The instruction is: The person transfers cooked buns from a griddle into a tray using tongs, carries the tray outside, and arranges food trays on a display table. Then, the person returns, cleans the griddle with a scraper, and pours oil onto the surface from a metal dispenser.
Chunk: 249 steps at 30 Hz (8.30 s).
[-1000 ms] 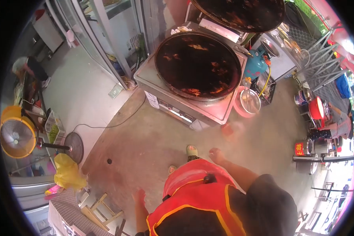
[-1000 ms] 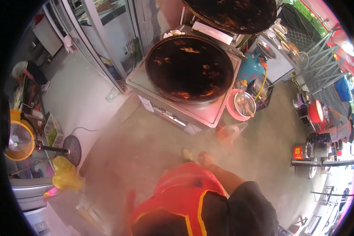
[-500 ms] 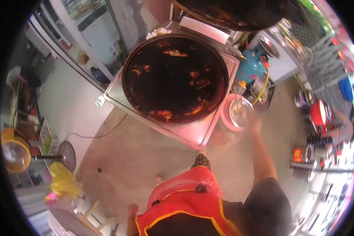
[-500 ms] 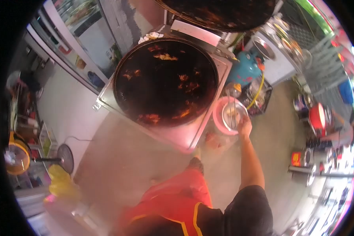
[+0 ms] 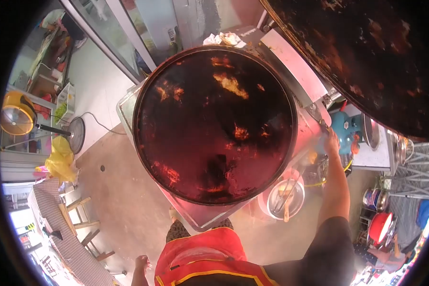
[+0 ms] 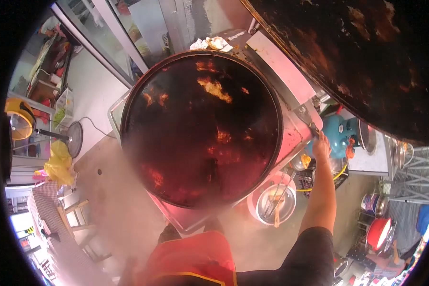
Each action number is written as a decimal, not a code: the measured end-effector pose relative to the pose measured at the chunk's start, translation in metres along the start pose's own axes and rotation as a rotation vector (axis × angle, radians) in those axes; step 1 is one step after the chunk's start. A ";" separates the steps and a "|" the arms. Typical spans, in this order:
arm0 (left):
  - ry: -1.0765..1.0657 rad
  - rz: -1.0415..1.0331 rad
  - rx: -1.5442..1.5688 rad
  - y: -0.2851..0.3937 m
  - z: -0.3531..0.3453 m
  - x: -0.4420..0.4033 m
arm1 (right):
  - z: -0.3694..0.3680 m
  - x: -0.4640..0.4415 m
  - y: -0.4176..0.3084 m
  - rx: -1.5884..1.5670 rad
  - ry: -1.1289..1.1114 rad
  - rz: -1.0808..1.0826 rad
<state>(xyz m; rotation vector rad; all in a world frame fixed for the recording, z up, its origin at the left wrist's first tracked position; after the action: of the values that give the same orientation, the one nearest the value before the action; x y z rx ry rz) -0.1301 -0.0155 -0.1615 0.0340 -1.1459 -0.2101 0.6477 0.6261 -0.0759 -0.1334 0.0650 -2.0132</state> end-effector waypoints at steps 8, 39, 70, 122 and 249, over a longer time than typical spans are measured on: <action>0.122 0.019 -0.002 0.041 -0.017 0.007 | -0.022 -0.018 0.011 0.127 0.039 0.030; -0.145 -0.007 0.432 0.132 0.086 -0.132 | 0.032 0.109 -0.379 0.095 0.000 0.491; -0.086 -0.100 0.409 0.168 0.086 -0.098 | 0.076 0.076 -0.403 -0.439 0.391 0.625; -0.224 -0.277 0.218 0.266 0.071 -0.121 | 0.100 0.368 -0.219 -0.321 -0.016 0.131; 0.063 -1.431 -0.040 0.759 0.180 0.002 | 0.130 0.247 -0.405 -0.441 0.360 0.386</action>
<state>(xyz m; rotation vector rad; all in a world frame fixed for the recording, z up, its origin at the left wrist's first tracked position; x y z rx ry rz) -0.1798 0.7418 0.0164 0.8286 -0.8686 -1.4762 0.1951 0.5801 0.1118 -0.0318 0.7122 -1.5892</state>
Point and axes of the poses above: each hand's wrist, its own x-axis away from the middle knuckle, its own z-axis out of the back of the hand, y = z × x, the point moved 2 cm from there along -x, towards the middle knuckle, and after that the axes turned 3 degrees about -x, right-handed, at the moved point
